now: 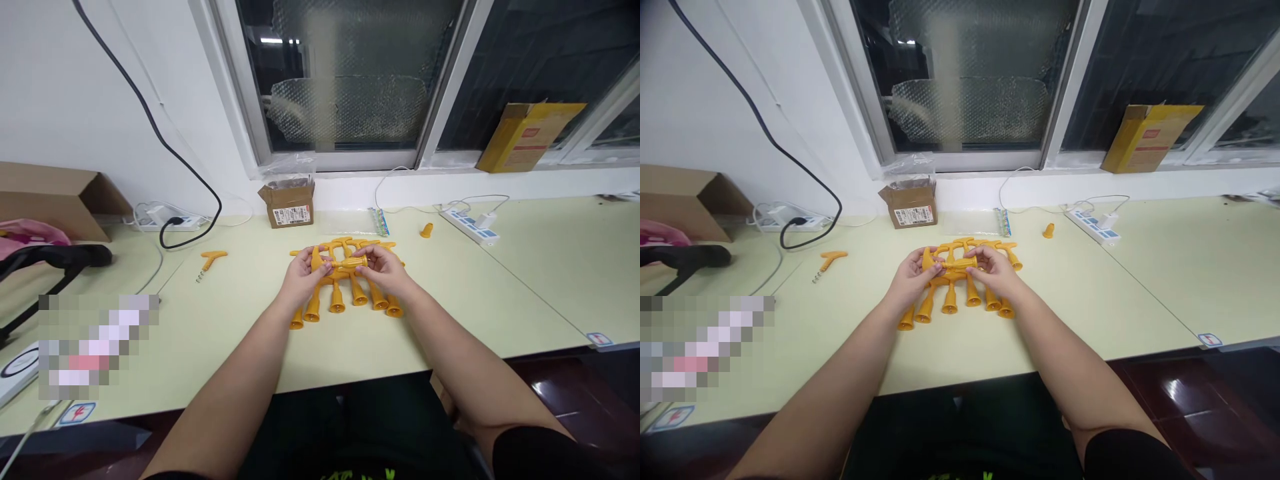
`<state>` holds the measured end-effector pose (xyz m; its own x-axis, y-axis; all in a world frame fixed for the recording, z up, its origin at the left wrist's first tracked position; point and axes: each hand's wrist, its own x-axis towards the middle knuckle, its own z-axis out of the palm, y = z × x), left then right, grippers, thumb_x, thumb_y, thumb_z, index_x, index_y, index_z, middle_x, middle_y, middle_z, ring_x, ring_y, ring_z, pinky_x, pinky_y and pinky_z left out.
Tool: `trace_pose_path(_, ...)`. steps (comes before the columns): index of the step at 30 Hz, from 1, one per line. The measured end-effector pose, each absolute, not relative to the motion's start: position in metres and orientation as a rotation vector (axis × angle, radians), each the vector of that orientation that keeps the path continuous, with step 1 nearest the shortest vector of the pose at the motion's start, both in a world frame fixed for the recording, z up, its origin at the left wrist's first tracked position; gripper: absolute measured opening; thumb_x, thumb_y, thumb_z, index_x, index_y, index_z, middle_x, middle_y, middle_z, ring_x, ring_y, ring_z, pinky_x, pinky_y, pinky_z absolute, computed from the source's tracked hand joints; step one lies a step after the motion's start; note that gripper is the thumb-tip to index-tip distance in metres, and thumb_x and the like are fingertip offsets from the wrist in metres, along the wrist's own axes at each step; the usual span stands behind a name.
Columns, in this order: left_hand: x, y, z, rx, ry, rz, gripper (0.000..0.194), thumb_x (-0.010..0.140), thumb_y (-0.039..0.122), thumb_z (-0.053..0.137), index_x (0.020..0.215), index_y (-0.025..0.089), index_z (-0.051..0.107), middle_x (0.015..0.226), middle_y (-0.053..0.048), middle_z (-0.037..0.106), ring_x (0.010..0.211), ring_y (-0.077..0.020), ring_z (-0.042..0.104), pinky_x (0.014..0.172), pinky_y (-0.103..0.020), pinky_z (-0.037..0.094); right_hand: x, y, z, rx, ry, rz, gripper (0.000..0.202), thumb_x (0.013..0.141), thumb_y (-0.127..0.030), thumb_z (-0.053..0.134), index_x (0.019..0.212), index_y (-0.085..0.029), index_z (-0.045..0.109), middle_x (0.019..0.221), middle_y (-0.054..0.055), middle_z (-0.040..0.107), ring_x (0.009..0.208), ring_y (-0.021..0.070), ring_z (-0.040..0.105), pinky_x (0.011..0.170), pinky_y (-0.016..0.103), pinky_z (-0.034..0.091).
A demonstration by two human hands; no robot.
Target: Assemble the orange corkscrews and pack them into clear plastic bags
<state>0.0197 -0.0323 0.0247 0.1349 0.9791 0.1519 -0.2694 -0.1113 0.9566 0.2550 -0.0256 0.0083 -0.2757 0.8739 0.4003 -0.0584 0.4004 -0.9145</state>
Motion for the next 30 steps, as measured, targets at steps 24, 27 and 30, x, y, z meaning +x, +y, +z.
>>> trace_pose_path(24, 0.028, -0.070, 0.049, 1.695, 0.850, 1.301, 0.043, 0.077, 0.025, 0.087, 0.084, 0.024, 0.045, 0.099, -0.006, 0.075, 0.099, -0.0222, 0.071, 0.098, -0.043, 0.054, 0.247, -0.044, 0.030, -0.837, -1.398, 1.597, 0.037, 0.081, -0.051, 0.082, 0.090, -0.024, 0.058, 0.066, -0.004, 0.065, 0.051, 0.0141, 0.062, 0.046, 0.026, 0.053)
trace_pose_path(27, 0.028, -0.072, 0.049, 1.729, 0.801, 1.233, 0.040, 0.080, 0.030, 0.085, 0.083, 0.024, 0.046, 0.106, -0.008, 0.078, 0.106, -0.0260, 0.072, 0.100, -0.048, 0.054, 0.248, -0.047, 0.033, -0.922, -1.363, 1.791, 0.038, 0.087, -0.057, 0.074, 0.089, -0.025, 0.053, 0.065, -0.003, 0.067, 0.039, 0.0105, 0.051, 0.032, 0.020, 0.038)
trace_pose_path(30, 0.026, -0.070, 0.047, 1.709, 0.815, 1.204, 0.042, 0.080, 0.033, 0.085, 0.084, 0.025, 0.045, 0.101, -0.008, 0.079, 0.104, -0.0280, 0.074, 0.099, -0.050, 0.055, 0.248, -0.049, 0.033, -0.903, -1.399, 1.812, 0.039, 0.093, -0.064, 0.061, 0.096, -0.026, 0.053, 0.065, -0.002, 0.066, 0.038, 0.0120, 0.050, 0.032, 0.023, 0.038)
